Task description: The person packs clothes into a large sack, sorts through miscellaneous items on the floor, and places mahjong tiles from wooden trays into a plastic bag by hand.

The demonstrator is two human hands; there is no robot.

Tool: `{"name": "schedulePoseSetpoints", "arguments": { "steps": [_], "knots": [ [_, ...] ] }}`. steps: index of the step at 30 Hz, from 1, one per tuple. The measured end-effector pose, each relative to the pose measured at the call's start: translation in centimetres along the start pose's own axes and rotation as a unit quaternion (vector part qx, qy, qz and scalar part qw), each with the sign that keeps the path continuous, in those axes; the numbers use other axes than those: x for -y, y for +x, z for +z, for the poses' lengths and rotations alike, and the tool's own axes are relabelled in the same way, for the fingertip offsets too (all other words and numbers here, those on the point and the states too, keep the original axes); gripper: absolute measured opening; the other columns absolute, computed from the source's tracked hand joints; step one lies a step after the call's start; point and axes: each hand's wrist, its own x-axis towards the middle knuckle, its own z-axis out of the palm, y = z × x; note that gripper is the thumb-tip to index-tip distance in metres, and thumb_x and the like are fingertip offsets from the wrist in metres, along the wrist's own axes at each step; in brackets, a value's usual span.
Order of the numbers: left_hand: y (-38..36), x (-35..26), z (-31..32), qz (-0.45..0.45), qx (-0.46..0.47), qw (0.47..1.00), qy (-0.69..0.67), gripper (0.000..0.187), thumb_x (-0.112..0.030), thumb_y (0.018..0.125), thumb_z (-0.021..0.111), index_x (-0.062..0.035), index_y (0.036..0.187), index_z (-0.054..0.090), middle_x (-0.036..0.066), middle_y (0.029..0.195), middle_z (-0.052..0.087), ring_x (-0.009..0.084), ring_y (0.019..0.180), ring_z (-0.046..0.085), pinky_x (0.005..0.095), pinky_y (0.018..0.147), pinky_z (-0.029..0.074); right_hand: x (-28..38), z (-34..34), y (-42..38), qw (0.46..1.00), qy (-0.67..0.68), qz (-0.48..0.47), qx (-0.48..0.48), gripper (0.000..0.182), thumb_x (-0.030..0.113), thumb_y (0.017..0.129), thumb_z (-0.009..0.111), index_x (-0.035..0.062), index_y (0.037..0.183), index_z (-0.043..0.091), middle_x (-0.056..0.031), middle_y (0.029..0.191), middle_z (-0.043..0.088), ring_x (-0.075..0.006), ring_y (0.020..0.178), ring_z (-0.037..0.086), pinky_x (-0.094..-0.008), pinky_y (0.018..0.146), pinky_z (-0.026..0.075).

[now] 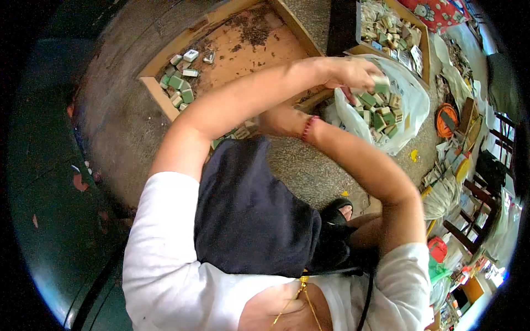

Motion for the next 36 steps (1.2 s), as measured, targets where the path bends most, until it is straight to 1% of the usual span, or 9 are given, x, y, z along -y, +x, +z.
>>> {"name": "schedulePoseSetpoints", "arguments": {
  "steps": [3,6,9,13,17,22,25,27,36],
  "knots": [
    [0.1,-1.5,-1.2,0.107,-0.049,0.983,0.144,0.049,-0.019,0.077,0.057,-0.0095,0.123,0.042,0.012,0.115,0.045,0.0200,0.098,0.050,0.0308,0.067,0.052,1.6,-8.9,-2.3,0.960,-0.034,0.113,0.254,0.042,-0.001,0.063,0.055,0.0074,0.105,0.055,-0.0158,0.098,0.057,-0.0310,0.096,0.053,-0.0391,0.082,0.043],
    [-4.4,-0.6,-6.1,0.111,-0.175,0.974,0.090,0.041,-0.023,0.081,0.054,-0.0068,0.118,0.046,0.010,0.107,0.051,0.0161,0.095,0.052,0.0311,0.074,0.049,1.6,-16.8,-5.3,0.986,0.013,0.115,0.119,0.043,-0.006,0.054,0.057,0.0040,0.096,0.057,-0.0144,0.095,0.057,-0.0305,0.092,0.055,-0.0340,0.081,0.043],
    [-11.4,5.1,-11.9,0.035,-0.279,0.917,0.284,0.039,-0.029,0.083,0.053,-0.0028,0.113,0.049,0.007,0.095,0.057,0.0150,0.087,0.054,0.0300,0.072,0.048,-2.9,-19.7,-9.4,0.973,-0.091,0.196,0.077,0.037,-0.003,0.058,0.060,0.0040,0.094,0.057,-0.0153,0.096,0.057,-0.0326,0.092,0.054,-0.0350,0.078,0.044],
    [-21.1,13.5,-11.7,-0.266,-0.163,0.828,0.466,0.074,-0.054,0.077,0.048,-0.0013,0.125,0.032,0.024,0.122,0.037,0.0334,0.111,0.040,0.0417,0.092,0.035,-5.5,-20.4,-11.6,0.949,-0.179,0.176,0.191,0.034,0.009,0.064,0.064,0.0036,0.096,0.056,-0.0163,0.094,0.057,-0.0324,0.086,0.055,-0.0360,0.074,0.046],
    [-25.5,16.0,-6.5,-0.370,-0.099,0.780,0.495,0.097,-0.053,0.063,0.063,-0.0021,0.132,0.017,0.026,0.133,0.022,0.0425,0.122,0.020,0.0522,0.098,0.023,-3.2,-14.3,-5.8,0.943,-0.277,0.150,0.109,0.037,0.010,0.068,0.062,0.0044,0.103,0.051,-0.0149,0.095,0.055,-0.0325,0.084,0.054,-0.0390,0.071,0.045],
    [-24.9,18.5,-4.8,-0.329,-0.222,0.809,0.433,0.098,-0.037,0.062,0.068,-0.0121,0.135,0.006,0.030,0.131,0.021,0.0465,0.122,0.017,0.0515,0.098,0.023,-2.1,0.8,-0.2,0.938,-0.163,-0.054,0.302,0.029,0.019,0.073,0.056,0.0030,0.096,0.052,-0.0154,0.076,0.059,-0.0297,0.077,0.058,-0.0366,0.071,0.047],
    [-24.4,17.7,-4.8,-0.332,-0.231,0.819,0.408,0.101,-0.038,0.063,0.070,-0.0204,0.135,0.002,0.031,0.132,0.015,0.0494,0.121,0.016,0.0514,0.099,0.022,-0.1,7.7,1.8,0.958,-0.137,0.075,0.242,0.036,0.026,0.074,0.054,0.0027,0.101,0.048,-0.0170,0.076,0.059,-0.0293,0.073,0.060,-0.0339,0.064,0.049],
    [-25.0,18.1,-5.2,-0.308,-0.218,0.841,0.387,0.098,-0.035,0.062,0.071,-0.0191,0.134,0.007,0.031,0.131,0.015,0.0502,0.119,0.020,0.0521,0.097,0.025,1.2,8.8,2.1,0.940,-0.101,0.237,0.225,0.029,0.013,0.082,0.045,-0.0030,0.106,0.044,-0.0244,0.097,0.053,-0.0316,0.081,0.059,-0.0356,0.067,0.049],
    [-25.5,18.8,-5.6,-0.272,-0.131,0.835,0.460,0.091,-0.034,0.058,0.073,-0.0143,0.129,0.020,0.030,0.127,0.021,0.0479,0.116,0.026,0.0507,0.093,0.030,-1.6,10.4,0.8,0.951,0.032,0.241,0.192,0.052,0.019,0.060,0.067,-0.0011,0.102,0.044,-0.0219,0.083,0.059,-0.0365,0.083,0.057,-0.0418,0.070,0.045]
  ]
}}
